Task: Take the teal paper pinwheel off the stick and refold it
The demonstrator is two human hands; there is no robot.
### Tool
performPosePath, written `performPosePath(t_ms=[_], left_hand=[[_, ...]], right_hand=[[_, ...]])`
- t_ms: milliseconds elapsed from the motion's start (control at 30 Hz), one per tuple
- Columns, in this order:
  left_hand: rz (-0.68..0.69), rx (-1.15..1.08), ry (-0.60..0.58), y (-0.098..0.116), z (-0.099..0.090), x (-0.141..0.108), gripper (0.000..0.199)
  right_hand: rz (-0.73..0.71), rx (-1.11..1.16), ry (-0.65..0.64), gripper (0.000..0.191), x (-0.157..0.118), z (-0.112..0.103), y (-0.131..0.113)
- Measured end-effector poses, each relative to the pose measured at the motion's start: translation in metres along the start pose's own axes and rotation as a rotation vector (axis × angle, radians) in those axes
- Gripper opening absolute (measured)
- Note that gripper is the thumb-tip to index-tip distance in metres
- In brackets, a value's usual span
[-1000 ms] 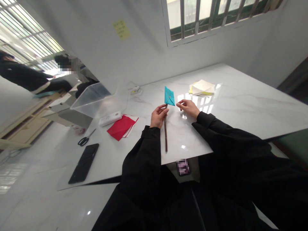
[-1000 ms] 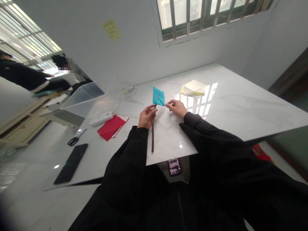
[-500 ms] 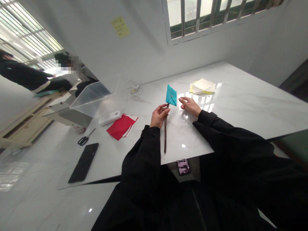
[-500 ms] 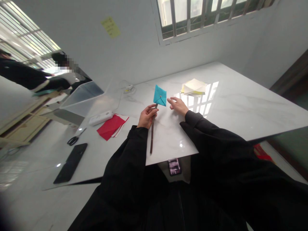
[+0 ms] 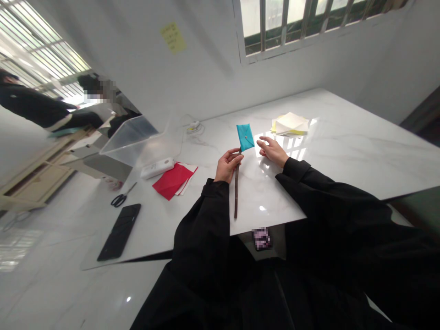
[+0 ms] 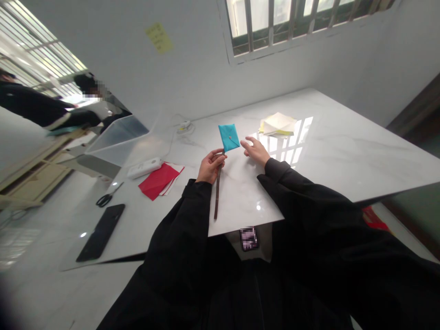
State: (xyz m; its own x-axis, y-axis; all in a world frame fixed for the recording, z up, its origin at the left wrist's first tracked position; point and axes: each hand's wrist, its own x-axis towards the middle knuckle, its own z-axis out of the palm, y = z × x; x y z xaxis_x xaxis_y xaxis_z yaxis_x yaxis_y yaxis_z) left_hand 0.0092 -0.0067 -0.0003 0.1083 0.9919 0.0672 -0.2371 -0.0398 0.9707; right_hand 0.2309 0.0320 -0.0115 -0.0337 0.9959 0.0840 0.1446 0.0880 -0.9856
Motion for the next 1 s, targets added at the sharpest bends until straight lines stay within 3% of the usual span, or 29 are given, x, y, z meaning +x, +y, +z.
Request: performPosePath(t_ms=[233,433,667,867,1000], left_hand=[[0.004,0.003,0.000,-0.001,-0.001,0.002,0.061],[0.007,0.008,-0.005,0.000,0.000,0.001,0.061],[0.003,0.008,-0.009,0.000,0.000,0.001,0.059],[-0.020,0.013,-0.047,0.003,0.001,-0.001,0.059],[-0.028,0.020,-0.053,0.004,0.000,-0.001,0.059]], right_hand=[[-0.048,-0.017,-0.120,0.065,-0.002,-0.003,-0.003],[0.024,0.007,-0.002,0.055,-0.003,-0.001,-0.005],[0.014,0.065,-0.027,0.081,-0.006,-0.002,-0.010],[-0.049,0.001,-0.054,0.058,-0.003,-0.002,-0.007],[-0.042,0.010,0.043,0.061,0.001,-0.001,-0.004]])
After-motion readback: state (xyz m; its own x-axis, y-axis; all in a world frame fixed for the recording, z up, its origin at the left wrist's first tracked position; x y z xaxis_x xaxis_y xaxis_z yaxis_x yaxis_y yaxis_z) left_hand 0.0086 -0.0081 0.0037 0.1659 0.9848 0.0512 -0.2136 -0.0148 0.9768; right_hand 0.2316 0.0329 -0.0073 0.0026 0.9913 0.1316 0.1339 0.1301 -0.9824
